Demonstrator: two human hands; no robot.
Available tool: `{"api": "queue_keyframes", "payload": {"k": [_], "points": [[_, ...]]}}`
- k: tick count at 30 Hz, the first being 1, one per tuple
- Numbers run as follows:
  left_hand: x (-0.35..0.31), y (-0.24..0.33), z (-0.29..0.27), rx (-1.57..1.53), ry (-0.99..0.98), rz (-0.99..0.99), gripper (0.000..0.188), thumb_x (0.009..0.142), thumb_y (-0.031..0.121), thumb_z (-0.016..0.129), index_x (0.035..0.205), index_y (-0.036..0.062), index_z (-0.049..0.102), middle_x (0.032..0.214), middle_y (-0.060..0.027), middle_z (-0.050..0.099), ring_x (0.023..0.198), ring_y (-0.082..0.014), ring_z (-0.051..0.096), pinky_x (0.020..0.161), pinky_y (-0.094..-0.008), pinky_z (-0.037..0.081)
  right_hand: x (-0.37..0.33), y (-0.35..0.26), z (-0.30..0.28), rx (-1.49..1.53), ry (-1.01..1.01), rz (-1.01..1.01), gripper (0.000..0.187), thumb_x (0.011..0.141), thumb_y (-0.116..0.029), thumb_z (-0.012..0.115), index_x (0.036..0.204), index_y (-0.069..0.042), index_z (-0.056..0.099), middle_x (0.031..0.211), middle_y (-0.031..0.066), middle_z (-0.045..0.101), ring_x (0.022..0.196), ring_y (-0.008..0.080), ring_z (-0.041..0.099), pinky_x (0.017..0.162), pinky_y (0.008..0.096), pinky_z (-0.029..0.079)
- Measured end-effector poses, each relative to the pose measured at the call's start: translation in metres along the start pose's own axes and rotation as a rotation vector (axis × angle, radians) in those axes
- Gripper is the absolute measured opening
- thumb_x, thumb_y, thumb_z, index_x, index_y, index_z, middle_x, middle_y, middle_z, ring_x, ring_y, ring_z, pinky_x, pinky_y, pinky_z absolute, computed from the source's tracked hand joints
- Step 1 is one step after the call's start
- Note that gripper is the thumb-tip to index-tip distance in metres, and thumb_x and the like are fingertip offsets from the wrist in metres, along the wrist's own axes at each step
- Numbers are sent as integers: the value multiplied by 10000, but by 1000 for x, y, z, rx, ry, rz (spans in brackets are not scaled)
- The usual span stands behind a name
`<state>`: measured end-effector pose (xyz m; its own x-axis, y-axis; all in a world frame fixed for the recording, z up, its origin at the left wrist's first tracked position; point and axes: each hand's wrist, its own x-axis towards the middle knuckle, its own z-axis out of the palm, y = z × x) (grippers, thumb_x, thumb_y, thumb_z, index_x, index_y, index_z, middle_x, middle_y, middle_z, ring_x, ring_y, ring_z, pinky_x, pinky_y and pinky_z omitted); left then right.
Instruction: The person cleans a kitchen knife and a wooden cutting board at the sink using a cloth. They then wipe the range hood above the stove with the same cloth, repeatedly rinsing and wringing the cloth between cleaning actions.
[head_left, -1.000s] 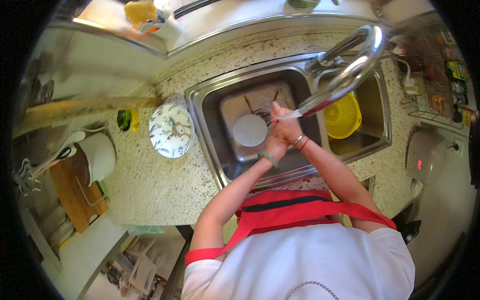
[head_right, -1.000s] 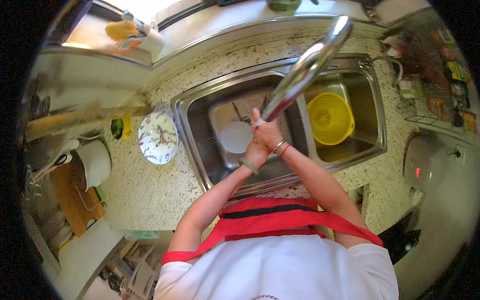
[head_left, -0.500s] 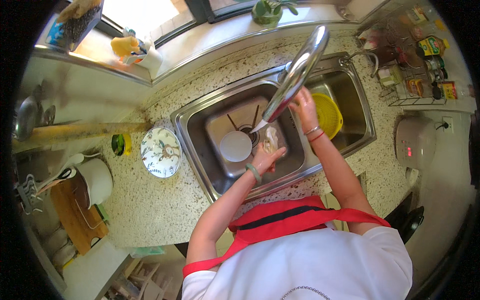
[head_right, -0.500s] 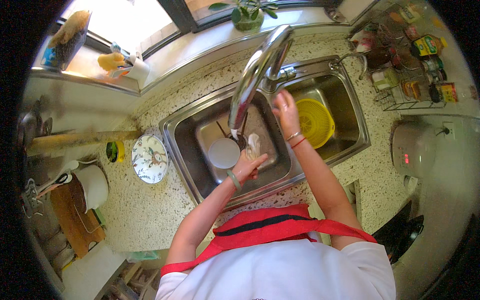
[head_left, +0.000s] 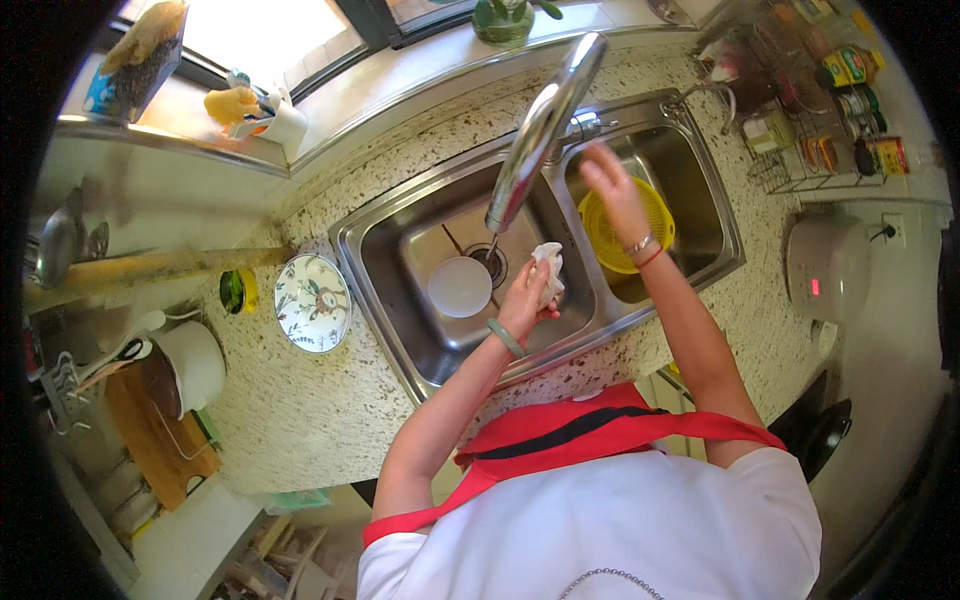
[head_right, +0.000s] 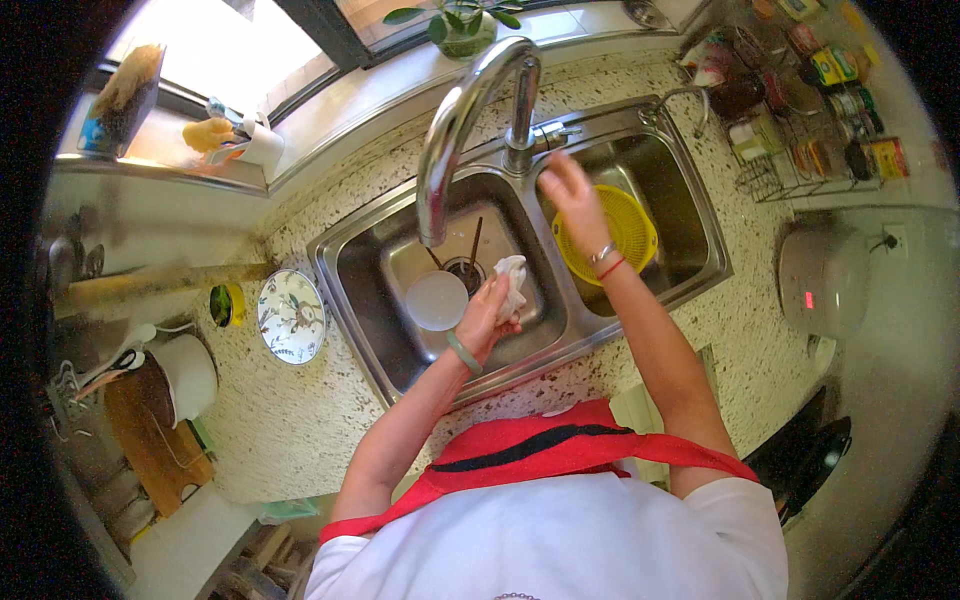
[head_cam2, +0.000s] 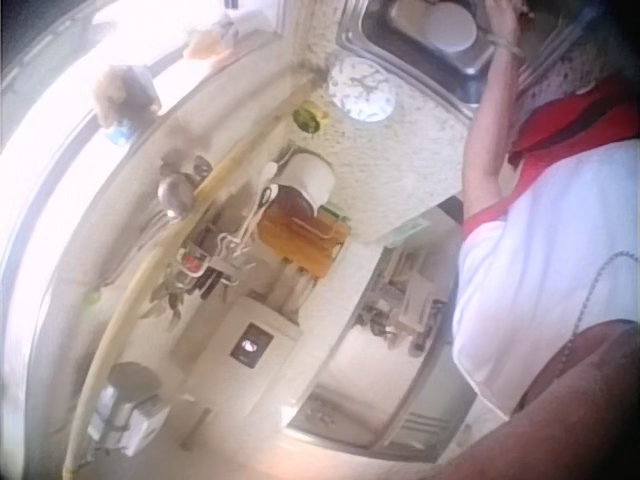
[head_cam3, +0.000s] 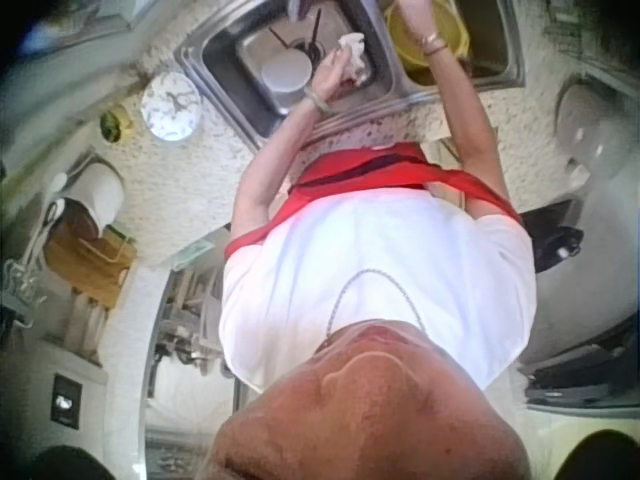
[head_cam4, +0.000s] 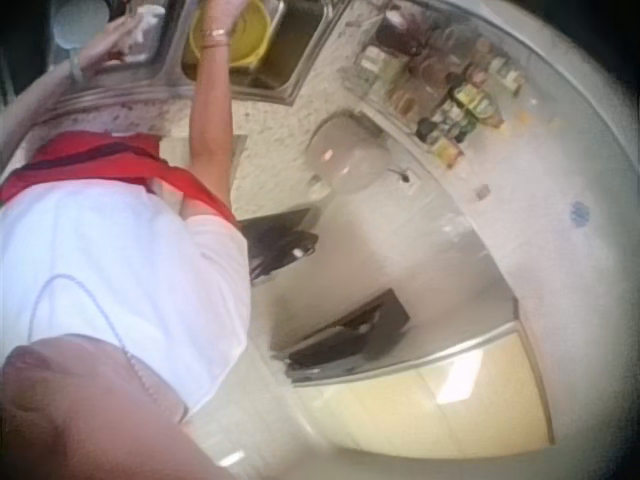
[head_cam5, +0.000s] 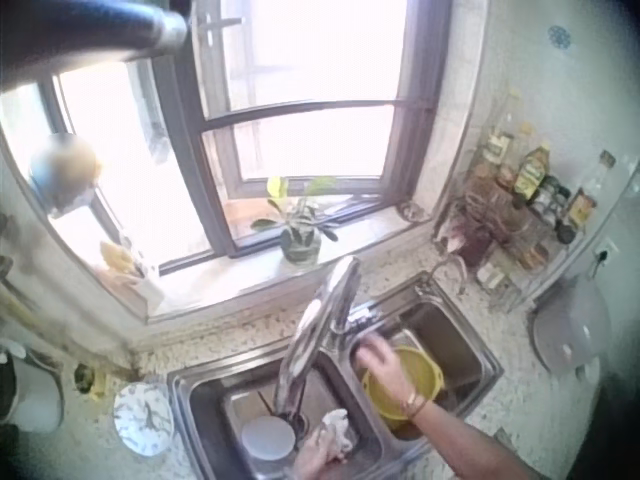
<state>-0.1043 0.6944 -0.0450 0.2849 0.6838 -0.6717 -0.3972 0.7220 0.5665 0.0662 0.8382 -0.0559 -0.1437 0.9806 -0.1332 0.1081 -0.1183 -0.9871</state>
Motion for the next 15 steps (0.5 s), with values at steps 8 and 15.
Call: {"api": "queue_keyframes", "payload": {"k": [8,15], "points": [[-35,6,-9,-81,-43,-96,608,908,652,275,921,113,554,540,3,431,365,-90,290,342,-225,208,-116,11,74,205,-268,310,386,920,-335,542,1176,-47,568,1013,85,642,931,158,597,806,291,463],[-40,-10,-41,573,243,400,534,961,512,339,972,50,607,644,-20,553,524,-87,530,438,-249,437,-127,-3,97,-276,-124,-24,324,902,-295,539,1068,-26,611,850,168,654,812,277,643,684,349,494]]}}
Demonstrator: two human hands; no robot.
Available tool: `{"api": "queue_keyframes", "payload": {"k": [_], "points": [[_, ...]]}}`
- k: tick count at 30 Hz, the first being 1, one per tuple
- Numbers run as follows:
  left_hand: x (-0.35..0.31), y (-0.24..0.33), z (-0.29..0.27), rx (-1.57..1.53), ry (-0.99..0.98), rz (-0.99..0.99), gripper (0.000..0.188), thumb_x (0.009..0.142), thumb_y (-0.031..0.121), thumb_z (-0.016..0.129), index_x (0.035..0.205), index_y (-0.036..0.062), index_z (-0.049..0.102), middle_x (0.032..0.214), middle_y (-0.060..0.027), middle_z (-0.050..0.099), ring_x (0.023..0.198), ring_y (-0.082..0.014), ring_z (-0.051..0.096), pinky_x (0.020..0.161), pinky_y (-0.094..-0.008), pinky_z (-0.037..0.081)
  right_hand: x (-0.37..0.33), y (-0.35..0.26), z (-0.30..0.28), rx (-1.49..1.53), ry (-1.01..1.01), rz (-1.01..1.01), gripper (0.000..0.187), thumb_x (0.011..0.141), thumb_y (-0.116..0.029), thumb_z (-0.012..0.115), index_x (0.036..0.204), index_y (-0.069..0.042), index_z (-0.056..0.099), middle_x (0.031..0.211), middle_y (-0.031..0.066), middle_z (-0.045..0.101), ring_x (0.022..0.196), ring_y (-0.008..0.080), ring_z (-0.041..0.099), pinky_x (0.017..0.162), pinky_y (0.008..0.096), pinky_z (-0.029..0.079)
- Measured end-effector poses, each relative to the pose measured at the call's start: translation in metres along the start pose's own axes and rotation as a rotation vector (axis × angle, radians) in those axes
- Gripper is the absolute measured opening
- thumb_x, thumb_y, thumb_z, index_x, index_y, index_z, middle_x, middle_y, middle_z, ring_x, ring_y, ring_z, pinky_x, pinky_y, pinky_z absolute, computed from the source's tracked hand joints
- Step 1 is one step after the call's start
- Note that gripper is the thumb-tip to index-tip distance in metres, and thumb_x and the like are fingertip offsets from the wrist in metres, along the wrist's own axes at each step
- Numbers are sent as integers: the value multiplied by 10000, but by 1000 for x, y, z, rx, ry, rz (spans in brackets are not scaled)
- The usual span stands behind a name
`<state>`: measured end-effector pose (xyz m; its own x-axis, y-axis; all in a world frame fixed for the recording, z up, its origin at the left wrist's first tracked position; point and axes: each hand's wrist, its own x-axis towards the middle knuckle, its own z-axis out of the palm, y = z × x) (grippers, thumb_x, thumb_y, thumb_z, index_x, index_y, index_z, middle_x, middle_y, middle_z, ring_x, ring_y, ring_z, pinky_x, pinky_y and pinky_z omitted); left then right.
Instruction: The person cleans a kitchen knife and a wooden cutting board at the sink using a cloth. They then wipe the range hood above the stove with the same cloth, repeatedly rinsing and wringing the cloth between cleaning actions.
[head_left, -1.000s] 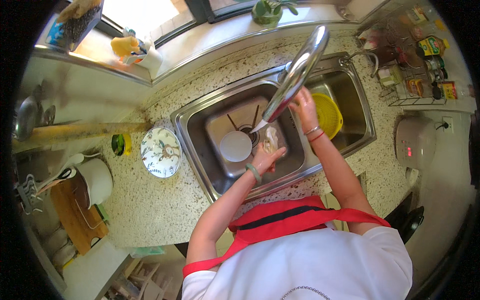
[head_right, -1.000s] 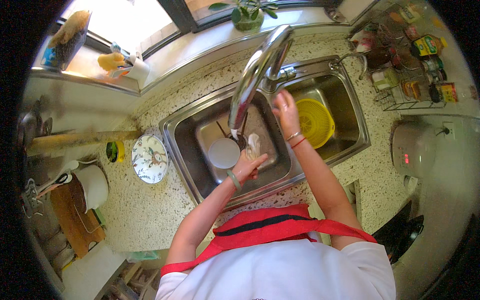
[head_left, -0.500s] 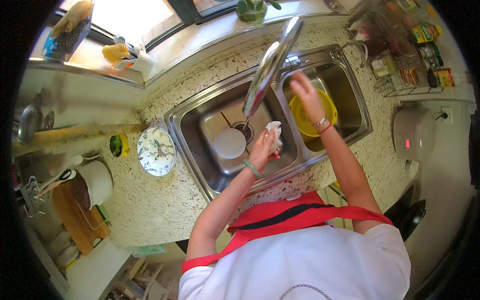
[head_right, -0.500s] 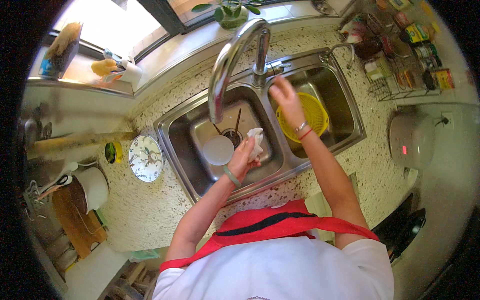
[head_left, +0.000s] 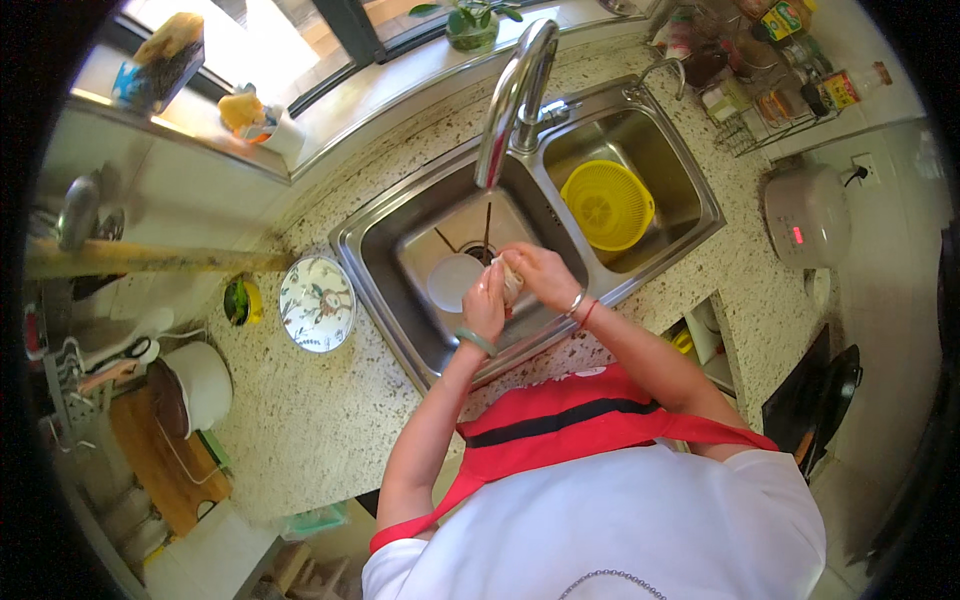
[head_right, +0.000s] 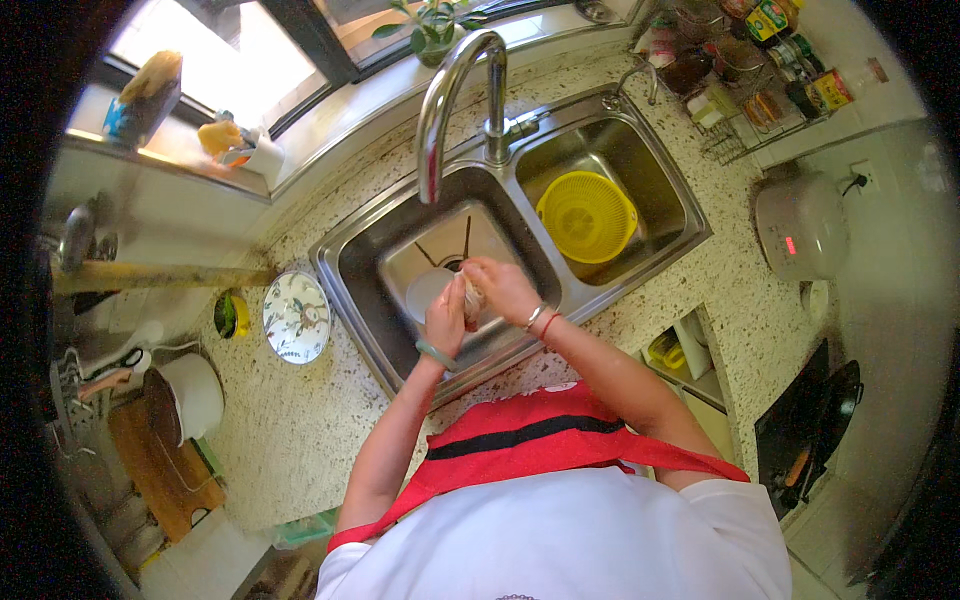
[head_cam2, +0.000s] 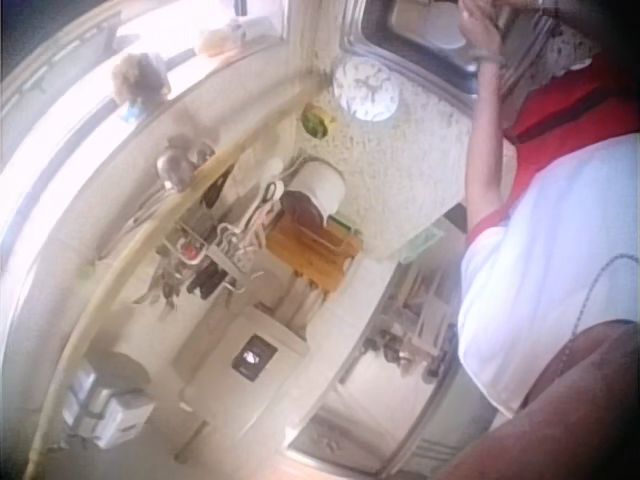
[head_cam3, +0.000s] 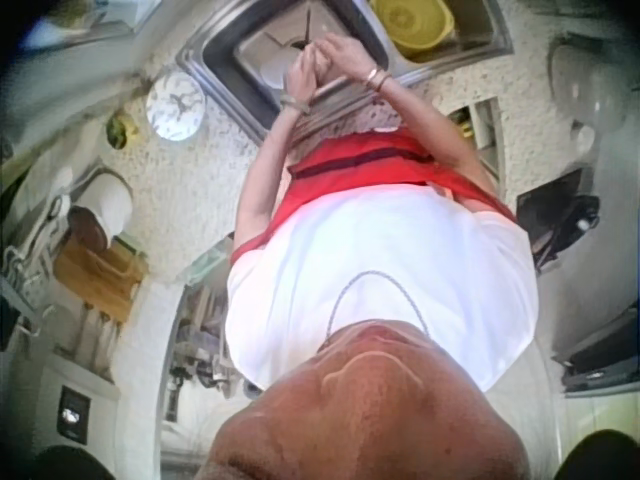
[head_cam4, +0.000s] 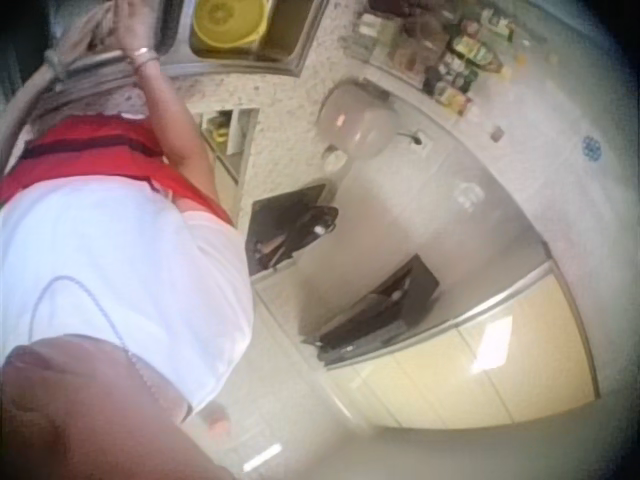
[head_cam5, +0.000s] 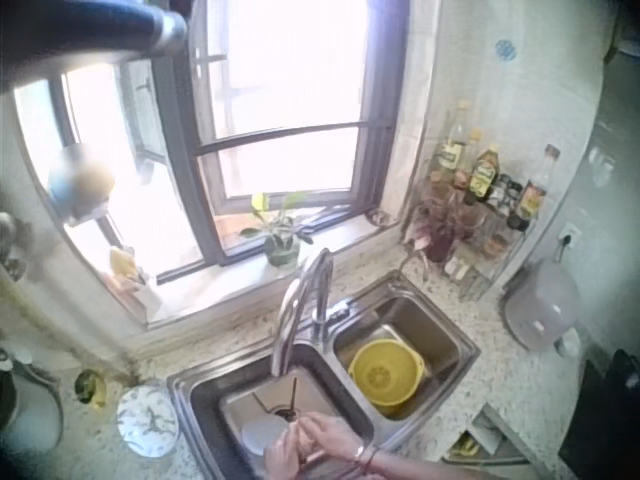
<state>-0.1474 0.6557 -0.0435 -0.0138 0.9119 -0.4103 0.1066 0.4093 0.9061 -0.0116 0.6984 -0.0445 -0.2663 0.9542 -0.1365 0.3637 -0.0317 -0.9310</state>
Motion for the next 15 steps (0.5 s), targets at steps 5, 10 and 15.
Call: {"api": "queue_keyframes", "payload": {"k": [5,10,15], "points": [[4,-5,-24,-471,74,-229,425,982,412,363,1133,68,563,983,-89,636,844,-190,642,706,-344,554,-19,-14,-34,333,-108,291,264,843,-212,650,1012,-9,628,923,48,638,837,121,602,718,253,501],[-4,-1,-18,-800,119,-280,367,970,394,419,1092,73,549,946,-79,629,827,-167,629,704,-330,544,-35,-26,-47,34,-66,110,311,787,-210,700,1018,-18,620,951,82,636,909,150,596,779,288,485],[0,35,17,-734,115,-238,301,934,384,515,1031,101,545,853,-10,612,678,-100,575,529,-241,493,-28,-4,-50,1,-278,14,299,768,-219,700,954,-1,614,960,122,619,878,228,590,806,310,454]]}}
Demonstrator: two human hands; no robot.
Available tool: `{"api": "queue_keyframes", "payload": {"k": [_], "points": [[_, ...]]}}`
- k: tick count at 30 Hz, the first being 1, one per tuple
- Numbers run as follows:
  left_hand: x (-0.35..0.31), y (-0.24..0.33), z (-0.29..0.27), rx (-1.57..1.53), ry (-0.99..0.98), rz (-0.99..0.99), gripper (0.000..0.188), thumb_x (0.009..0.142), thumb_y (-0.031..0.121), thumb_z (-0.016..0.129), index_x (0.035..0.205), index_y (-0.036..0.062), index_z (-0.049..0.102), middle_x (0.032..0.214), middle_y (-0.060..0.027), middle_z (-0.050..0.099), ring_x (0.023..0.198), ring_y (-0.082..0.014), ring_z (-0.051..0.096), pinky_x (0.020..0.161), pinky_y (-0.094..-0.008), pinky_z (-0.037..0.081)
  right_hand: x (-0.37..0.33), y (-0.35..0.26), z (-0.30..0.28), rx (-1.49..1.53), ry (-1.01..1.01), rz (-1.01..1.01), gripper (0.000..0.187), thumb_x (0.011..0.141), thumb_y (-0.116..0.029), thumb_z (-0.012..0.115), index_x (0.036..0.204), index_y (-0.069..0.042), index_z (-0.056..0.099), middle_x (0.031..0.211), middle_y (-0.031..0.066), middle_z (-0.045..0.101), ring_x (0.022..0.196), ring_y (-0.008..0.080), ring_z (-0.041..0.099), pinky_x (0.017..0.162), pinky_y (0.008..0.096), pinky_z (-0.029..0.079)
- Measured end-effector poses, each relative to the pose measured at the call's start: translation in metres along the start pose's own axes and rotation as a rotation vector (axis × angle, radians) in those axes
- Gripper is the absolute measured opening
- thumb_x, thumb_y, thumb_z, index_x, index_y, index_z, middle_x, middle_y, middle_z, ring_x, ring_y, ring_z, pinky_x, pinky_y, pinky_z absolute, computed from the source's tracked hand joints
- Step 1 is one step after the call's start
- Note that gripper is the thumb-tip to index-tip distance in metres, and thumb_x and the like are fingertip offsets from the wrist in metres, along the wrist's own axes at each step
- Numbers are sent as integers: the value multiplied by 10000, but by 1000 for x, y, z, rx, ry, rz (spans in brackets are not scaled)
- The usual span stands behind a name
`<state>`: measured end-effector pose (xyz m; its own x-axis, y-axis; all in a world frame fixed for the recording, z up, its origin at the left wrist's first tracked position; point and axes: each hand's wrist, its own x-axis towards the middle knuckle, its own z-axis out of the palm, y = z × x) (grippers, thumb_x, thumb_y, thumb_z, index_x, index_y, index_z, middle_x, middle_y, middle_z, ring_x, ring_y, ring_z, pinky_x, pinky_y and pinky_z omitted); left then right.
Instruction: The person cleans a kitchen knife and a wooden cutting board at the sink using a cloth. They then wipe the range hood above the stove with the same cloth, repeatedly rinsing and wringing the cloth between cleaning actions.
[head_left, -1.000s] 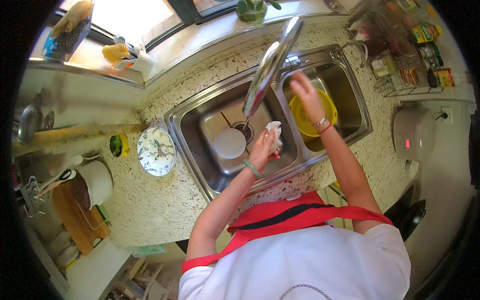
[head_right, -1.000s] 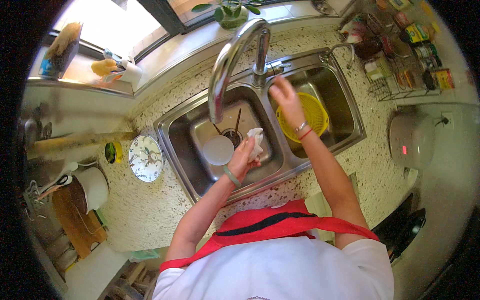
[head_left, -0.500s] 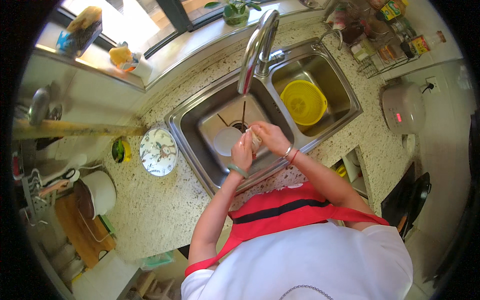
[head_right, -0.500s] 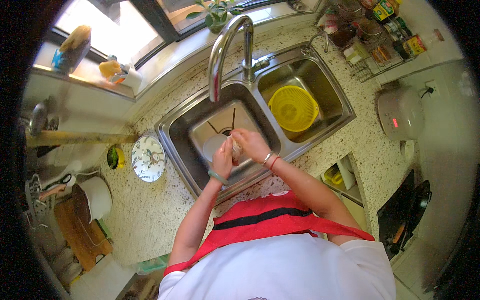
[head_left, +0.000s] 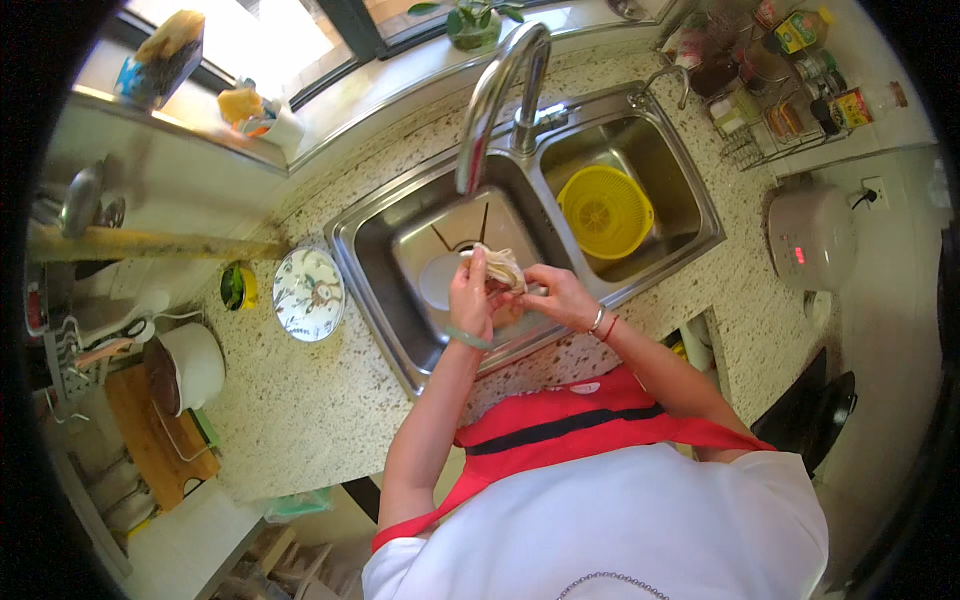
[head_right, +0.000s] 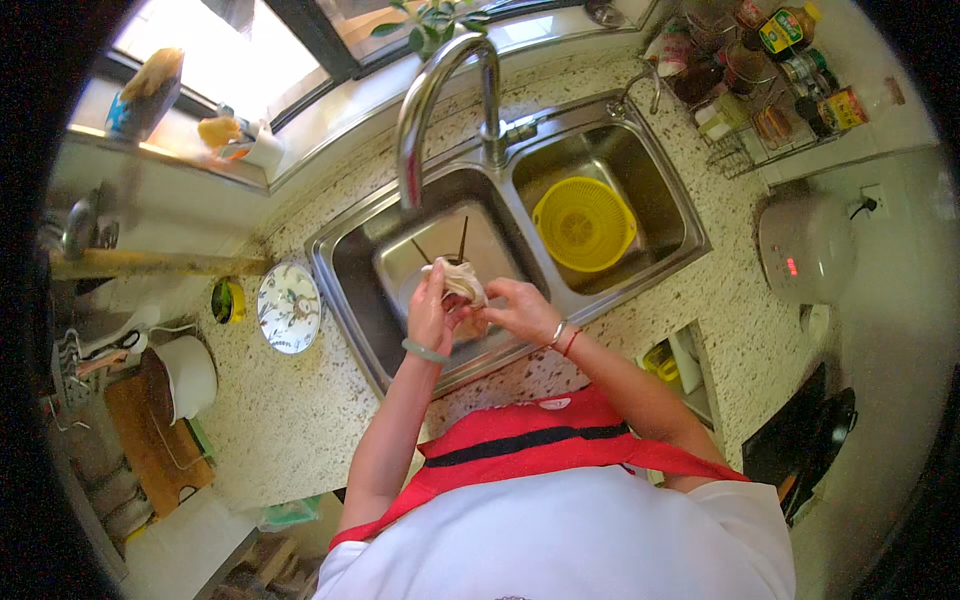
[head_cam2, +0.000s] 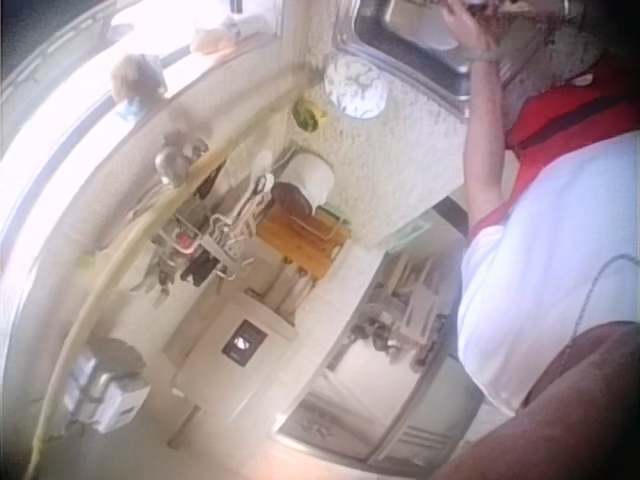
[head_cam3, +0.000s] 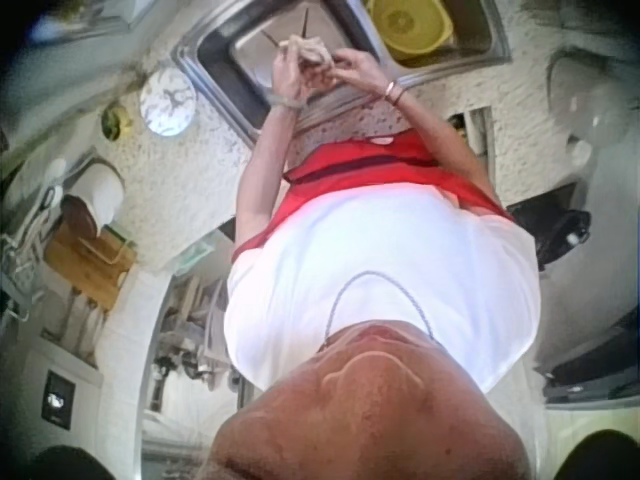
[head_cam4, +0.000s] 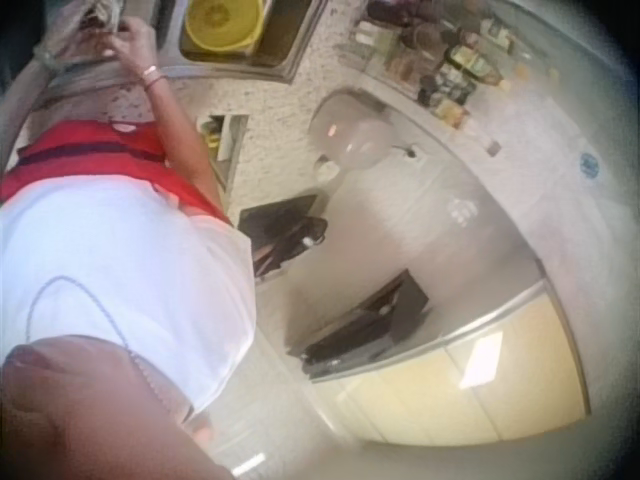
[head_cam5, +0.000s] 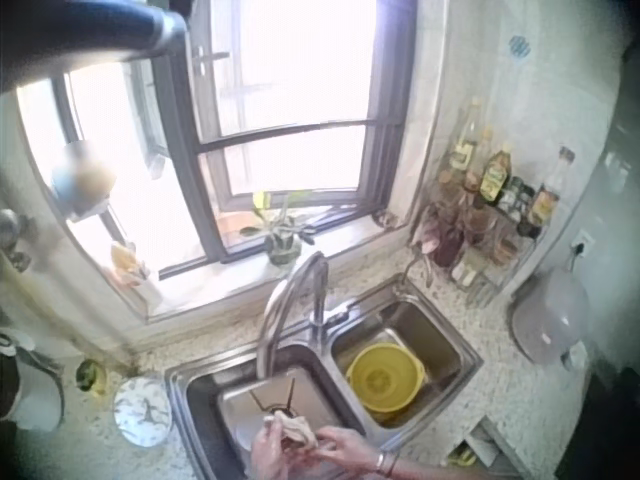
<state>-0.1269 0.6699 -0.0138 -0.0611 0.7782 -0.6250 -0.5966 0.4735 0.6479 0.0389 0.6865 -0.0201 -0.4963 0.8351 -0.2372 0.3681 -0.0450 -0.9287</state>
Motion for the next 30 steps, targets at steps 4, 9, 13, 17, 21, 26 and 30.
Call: {"api": "queue_keyframes", "payload": {"k": [4,9,13,17,21,26,30], "points": [[30,-10,15,141,106,112,225,904,311,593,975,113,514,730,4,565,556,-75,517,428,-204,430,5,9,-49,528,-24,-29,209,841,-192,630,930,-6,597,933,68,611,833,175,597,771,293,472],[64,-32,58,255,130,82,264,901,258,598,1056,89,466,786,-48,562,629,-130,552,529,-262,517,14,19,-143,1016,322,167,232,885,-205,561,1042,-33,559,944,65,602,812,147,610,665,307,530],[75,-38,120,322,-40,-95,424,929,237,537,1307,107,396,1261,-156,465,1081,-285,540,752,-439,561,57,116,-212,955,621,211,259,920,-236,514,1064,-25,560,926,68,603,782,165,611,631,333,539],[87,-47,140,286,-141,-208,409,945,252,506,1287,42,424,1242,-119,480,1072,-250,552,779,-384,555,116,148,-258,974,727,286,307,941,-267,473,1083,-12,569,937,88,613,766,189,618,635,337,540],[90,-48,140,331,-181,-281,337,950,234,502,1217,29,488,1169,-111,556,970,-207,595,759,-326,539,179,232,-270,540,856,467,318,937,-235,436,1038,27,586,938,165,622,780,304,613,641,417,511],[89,-47,117,317,-106,-300,286,950,220,505,1166,34,528,1099,-96,603,933,-169,601,749,-296,526,210,217,-219,-54,883,501,309,896,-220,468,966,45,611,854,207,640,770,348,614,687,435,496],[91,-51,107,307,-63,-318,256,947,213,513,1141,49,545,1058,-83,618,903,-154,606,739,-290,525,216,207,-163,-609,-48,310,233,744,-212,582,816,-20,693,820,178,663,740,310,639,686,394,500]]}}
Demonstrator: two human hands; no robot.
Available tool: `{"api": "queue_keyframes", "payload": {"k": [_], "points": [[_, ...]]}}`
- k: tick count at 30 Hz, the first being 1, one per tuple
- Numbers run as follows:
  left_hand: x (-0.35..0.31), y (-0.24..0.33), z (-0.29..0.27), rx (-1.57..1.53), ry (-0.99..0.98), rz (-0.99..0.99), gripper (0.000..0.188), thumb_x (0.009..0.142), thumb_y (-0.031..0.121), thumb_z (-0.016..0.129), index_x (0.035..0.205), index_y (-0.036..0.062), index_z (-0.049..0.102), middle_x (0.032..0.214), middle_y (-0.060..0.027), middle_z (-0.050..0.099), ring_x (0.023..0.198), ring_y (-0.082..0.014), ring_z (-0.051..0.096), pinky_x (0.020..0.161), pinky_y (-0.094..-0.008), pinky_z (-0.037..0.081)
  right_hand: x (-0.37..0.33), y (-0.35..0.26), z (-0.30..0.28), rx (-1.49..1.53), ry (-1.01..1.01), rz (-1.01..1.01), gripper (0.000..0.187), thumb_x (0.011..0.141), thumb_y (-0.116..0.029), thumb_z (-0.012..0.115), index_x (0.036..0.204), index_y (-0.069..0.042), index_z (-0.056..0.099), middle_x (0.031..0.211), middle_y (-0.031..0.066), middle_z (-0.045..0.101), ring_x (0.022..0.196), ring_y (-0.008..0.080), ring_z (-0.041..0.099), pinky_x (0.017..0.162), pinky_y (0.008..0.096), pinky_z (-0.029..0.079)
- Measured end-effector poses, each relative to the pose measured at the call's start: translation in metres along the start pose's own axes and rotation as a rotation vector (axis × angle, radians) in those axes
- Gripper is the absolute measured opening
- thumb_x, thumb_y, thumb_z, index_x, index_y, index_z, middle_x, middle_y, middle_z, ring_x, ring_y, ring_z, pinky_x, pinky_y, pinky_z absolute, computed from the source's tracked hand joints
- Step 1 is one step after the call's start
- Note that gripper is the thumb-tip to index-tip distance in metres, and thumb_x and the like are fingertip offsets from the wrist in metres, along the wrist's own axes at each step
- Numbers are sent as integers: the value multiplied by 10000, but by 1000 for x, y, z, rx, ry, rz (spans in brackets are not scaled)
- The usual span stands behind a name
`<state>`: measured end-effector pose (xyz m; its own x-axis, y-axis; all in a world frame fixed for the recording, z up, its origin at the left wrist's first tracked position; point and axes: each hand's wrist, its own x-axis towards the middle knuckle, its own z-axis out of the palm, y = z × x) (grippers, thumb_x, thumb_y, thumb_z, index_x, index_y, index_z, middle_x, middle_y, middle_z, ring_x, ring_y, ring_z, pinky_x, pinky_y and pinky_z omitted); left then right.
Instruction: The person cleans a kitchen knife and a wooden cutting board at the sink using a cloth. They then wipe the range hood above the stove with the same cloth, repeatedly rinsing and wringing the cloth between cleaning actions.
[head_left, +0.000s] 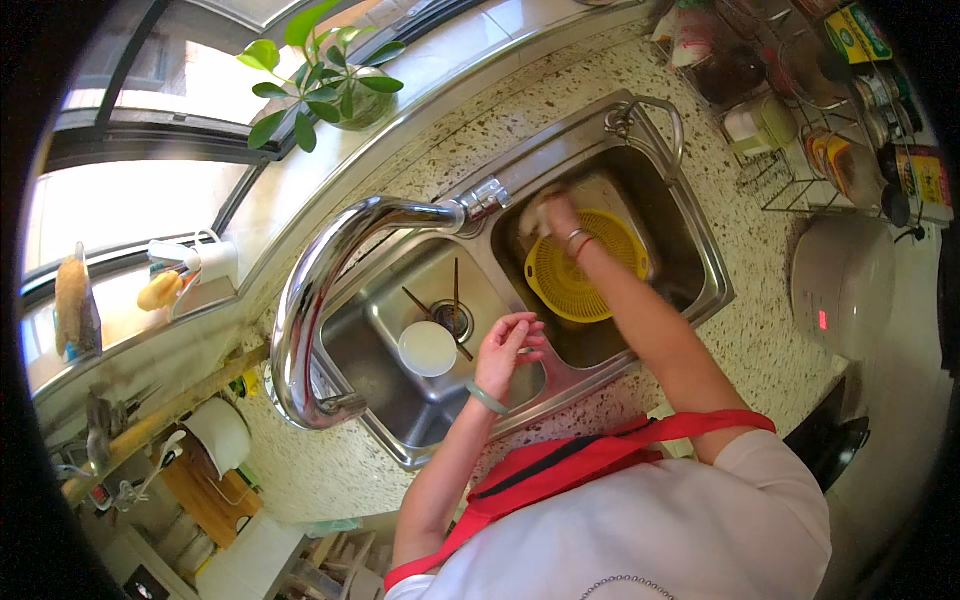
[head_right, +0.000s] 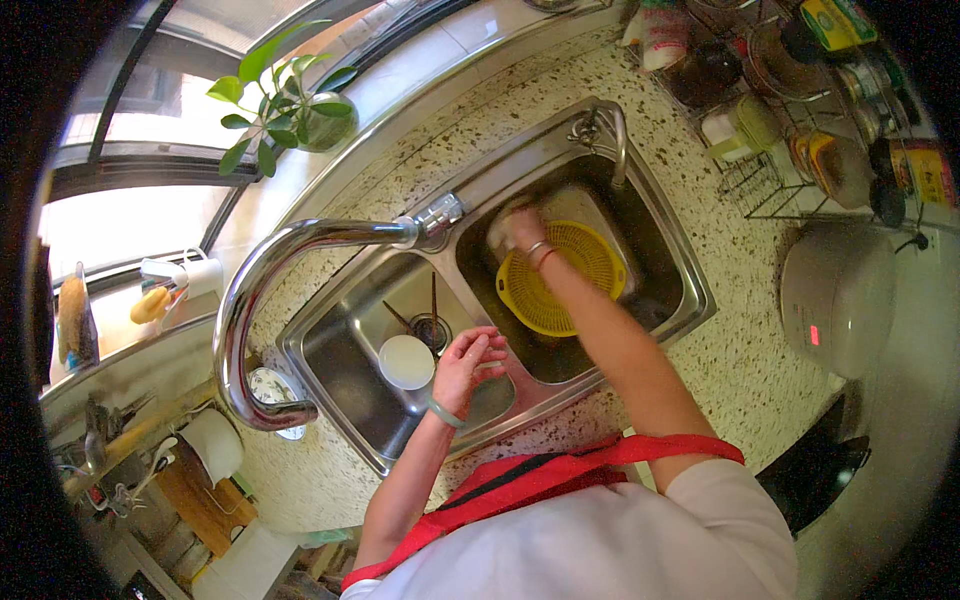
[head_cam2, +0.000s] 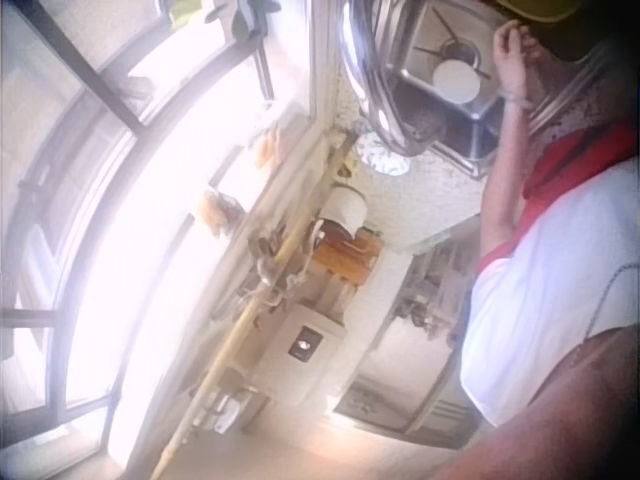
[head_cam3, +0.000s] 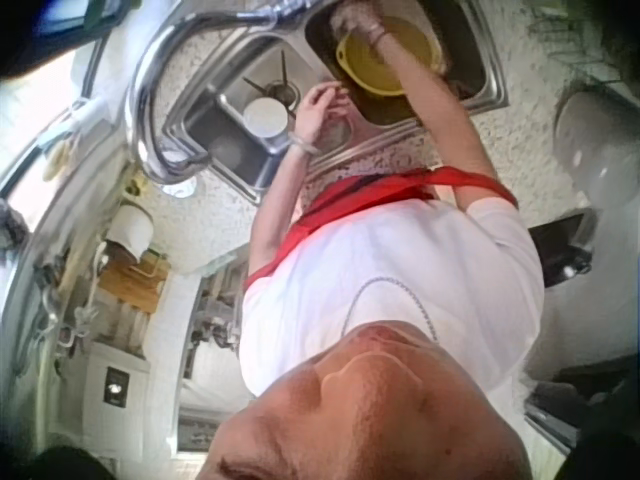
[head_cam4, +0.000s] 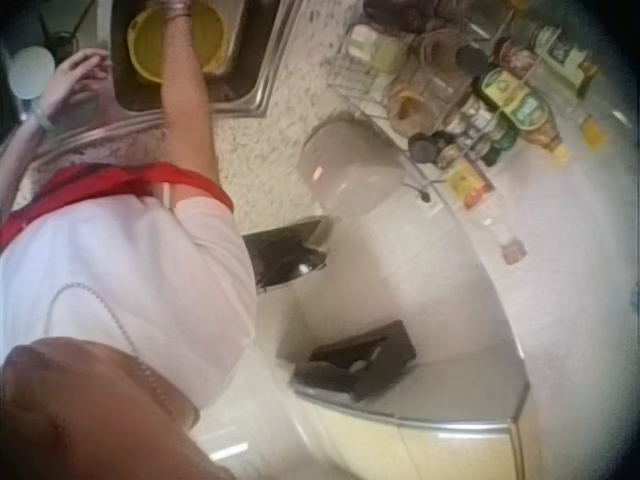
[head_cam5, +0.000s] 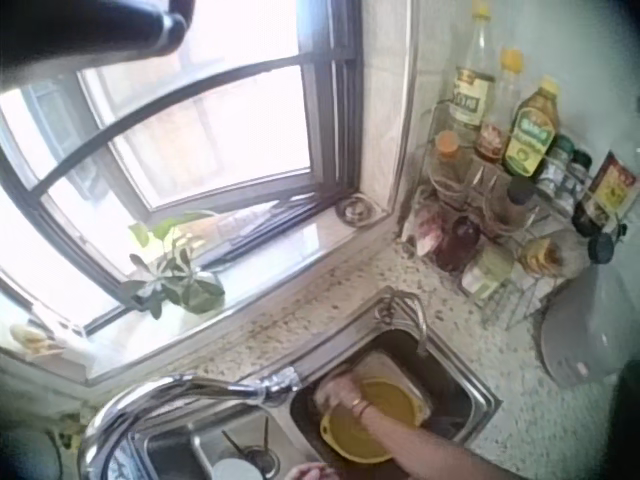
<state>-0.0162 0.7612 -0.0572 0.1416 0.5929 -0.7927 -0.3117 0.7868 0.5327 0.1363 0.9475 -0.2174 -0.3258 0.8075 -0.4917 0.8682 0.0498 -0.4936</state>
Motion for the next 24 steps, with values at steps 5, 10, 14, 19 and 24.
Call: {"api": "queue_keyframes", "payload": {"k": [5,10,14,19,24], "points": [[-10,16,1,22,31,57,241,948,213,510,1136,65,542,1041,-77,623,889,-153,611,724,-279,515,-31,-58,40,669,74,10,302,849,-266,488,912,-4,625,850,227,636,784,353,635,686,430,488],[2,-5,-13,-75,334,211,224,934,193,517,1117,64,519,1033,-56,584,920,-149,583,743,-297,506,-132,-68,-42,679,-523,-339,310,864,-319,547,911,-28,647,772,47,634,699,87,556,630,296,467],[-2,6,0,-57,398,256,215,912,149,538,1111,66,530,1101,-38,549,965,-130,554,738,-273,501,-158,-3,-67,963,-21,-28,220,849,-213,631,979,-37,652,818,20,628,725,77,555,631,250,456],[1,-5,6,-18,178,195,215,913,156,547,1111,71,552,1077,-28,560,954,-126,556,738,-268,503,-164,60,-150,172,939,-97,220,804,-127,655,1001,-35,623,1009,100,597,830,218,617,657,286,486],[5,-10,25,11,41,156,203,923,161,538,1100,65,569,1057,-30,571,934,-135,573,746,-272,512,-102,61,-178,-300,832,-78,438,778,-40,612,1202,-125,539,1144,88,558,783,297,608,621,368,502]]}}
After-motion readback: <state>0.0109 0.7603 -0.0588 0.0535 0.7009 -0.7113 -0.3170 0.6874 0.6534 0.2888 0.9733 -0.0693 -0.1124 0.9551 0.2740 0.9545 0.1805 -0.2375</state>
